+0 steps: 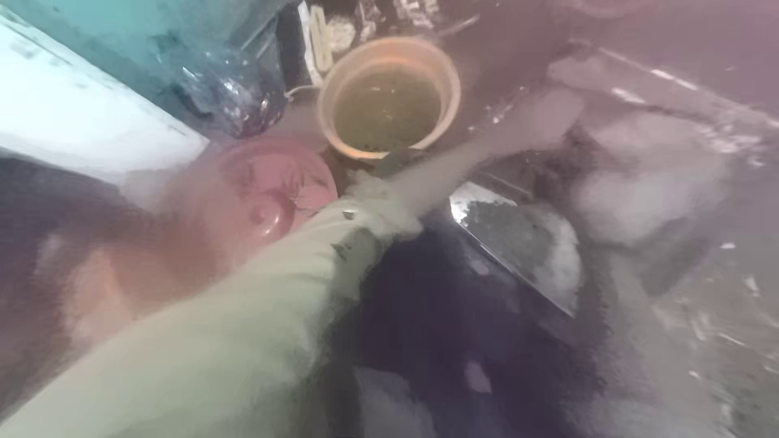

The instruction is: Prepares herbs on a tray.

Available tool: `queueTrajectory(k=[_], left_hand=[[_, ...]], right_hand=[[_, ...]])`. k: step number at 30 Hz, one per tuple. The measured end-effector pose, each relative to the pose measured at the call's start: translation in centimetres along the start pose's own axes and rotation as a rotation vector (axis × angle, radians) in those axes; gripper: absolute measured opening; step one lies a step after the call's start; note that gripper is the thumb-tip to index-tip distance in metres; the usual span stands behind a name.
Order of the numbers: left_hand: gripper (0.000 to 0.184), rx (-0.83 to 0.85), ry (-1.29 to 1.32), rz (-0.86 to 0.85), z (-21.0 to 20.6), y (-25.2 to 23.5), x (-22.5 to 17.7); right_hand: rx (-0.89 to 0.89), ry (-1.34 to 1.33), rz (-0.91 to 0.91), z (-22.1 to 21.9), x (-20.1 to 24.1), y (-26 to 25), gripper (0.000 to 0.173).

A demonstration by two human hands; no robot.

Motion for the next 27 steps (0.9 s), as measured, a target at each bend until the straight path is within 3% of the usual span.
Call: queueTrajectory(k=[1, 2, 4, 7, 8, 9, 11, 12, 13, 16, 20, 27], left_hand=[[0.030, 0.005, 0.014, -0.050, 0.0, 0.5, 0.0], [0.035, 0.031, 0.016, -0.105, -0.4, 0.8, -0.4], [0.040, 0.047, 0.050, -0.240, -1.8, 1.2, -1.2], [0.036, -0.023, 0.067, -0.403, -4.1, 0.8, -1.7], [0.032, -0.023, 0.073, -0.415, -4.0, 0.9, -2.0], [0.029, -0.019, 0.062, -0.409, -4.0, 1.0, -2.0], [0.030, 0.082, 0.021, -0.283, -3.9, 1.1, -2.4], [0.030, 0.133, 0.001, -0.209, -3.6, 1.1, -2.7], [0.027, 0.155, -0.017, -0.164, -3.4, 1.1, -2.8], [0.028, 0.130, 0.013, -0.122, -3.5, 1.2, -2.7], [0.031, 0.101, 0.028, -0.130, -5.5, 0.5, -1.5], [0.038, 0.176, -0.010, 0.127, -3.6, 1.5, -3.6]], right_hand=[[-0.135, -0.193, 0.007, -4.9, -2.5, -1.7, 0.048], [-0.122, -0.281, -0.028, -6.7, -3.4, -2.6, 0.048], [-0.016, -0.348, -0.072, -3.8, -2.2, -1.4, 0.041], [-0.012, -0.391, -0.171, 0.9, 0.1, 2.9, 0.035], [0.204, -0.384, -0.268, 4.4, 1.0, 3.9, 0.040], [0.417, -0.352, -0.344, 7.5, 1.8, 4.3, 0.045], [0.345, -0.340, -0.345, 5.4, 1.1, 3.7, 0.045], [0.094, -0.364, -0.318, 0.7, 0.0, 2.4, 0.041], [-0.005, -0.360, -0.315, -2.7, -1.0, 0.8, 0.038], [0.118, -0.408, -0.423, -3.4, -1.2, -0.7, 0.035], [0.152, -0.499, -0.578, -4.3, -1.1, -0.5, 0.046], [0.055, -0.493, -0.547, -5.4, -1.2, -0.6, 0.027]])
Point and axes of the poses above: each hand's wrist, its own y-axis away from the middle knuckle, its own z-axis out of the back of the hand, x = y × z, the point moved 1 cm from there along -y, towards the middle knuckle, and after that the axes turned 12 degrees about -z, right-handed, at the moved point
